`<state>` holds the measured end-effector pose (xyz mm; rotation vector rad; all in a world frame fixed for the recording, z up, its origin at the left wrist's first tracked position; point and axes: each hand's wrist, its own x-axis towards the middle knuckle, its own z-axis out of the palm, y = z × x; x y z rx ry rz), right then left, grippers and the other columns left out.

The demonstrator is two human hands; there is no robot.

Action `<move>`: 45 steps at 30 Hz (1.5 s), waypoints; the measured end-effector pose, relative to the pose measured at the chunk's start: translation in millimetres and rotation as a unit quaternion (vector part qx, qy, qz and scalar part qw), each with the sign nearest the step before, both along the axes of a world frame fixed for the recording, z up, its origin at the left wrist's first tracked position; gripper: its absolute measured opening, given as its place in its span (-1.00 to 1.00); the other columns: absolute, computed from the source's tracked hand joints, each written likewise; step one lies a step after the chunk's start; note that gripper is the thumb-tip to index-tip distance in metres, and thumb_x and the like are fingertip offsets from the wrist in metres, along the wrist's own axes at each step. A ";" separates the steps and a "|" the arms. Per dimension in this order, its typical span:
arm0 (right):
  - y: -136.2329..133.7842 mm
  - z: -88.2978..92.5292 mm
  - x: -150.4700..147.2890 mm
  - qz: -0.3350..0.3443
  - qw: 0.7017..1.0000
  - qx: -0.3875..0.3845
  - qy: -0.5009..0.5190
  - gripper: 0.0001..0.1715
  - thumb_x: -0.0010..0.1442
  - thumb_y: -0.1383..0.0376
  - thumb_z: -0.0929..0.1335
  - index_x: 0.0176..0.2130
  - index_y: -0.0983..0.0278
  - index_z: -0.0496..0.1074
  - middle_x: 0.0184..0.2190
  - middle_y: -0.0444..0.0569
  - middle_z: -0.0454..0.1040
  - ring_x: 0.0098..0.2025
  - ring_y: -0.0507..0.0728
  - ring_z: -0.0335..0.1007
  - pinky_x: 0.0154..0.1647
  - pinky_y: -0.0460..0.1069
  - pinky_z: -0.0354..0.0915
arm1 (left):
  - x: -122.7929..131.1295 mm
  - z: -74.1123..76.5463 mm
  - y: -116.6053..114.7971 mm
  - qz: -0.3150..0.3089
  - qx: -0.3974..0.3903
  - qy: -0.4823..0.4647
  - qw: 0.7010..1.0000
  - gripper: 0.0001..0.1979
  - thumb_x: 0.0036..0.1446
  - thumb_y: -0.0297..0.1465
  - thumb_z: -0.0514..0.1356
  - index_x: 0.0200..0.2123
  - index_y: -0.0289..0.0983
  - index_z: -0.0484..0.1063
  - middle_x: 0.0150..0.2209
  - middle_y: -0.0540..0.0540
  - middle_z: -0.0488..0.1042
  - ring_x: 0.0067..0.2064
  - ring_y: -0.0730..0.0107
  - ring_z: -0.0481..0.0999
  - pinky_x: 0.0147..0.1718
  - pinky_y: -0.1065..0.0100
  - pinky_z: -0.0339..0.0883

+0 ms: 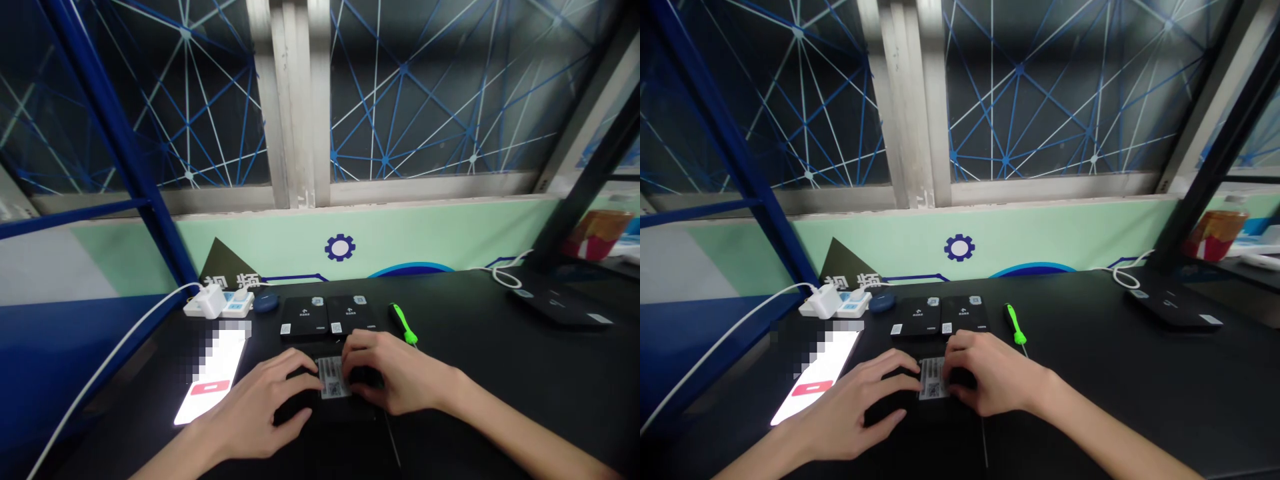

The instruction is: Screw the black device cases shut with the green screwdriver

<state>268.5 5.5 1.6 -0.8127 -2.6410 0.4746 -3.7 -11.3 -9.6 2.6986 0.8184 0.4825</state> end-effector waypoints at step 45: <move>0.1 0.7 -6.4 -0.054 0.997 -0.040 -0.027 -0.50 -0.13 -0.01 0.56 -0.34 0.24 0.42 -0.03 -0.02 0.31 -0.04 0.24 0.29 -0.10 0.07 0.29 | -11.9 -16.4 15.3 -0.022 -0.009 -0.025 0.999 -0.46 0.07 -0.26 0.32 0.14 -0.01 0.34 0.16 -0.08 0.32 0.18 0.04 0.30 0.11 0.02 0.31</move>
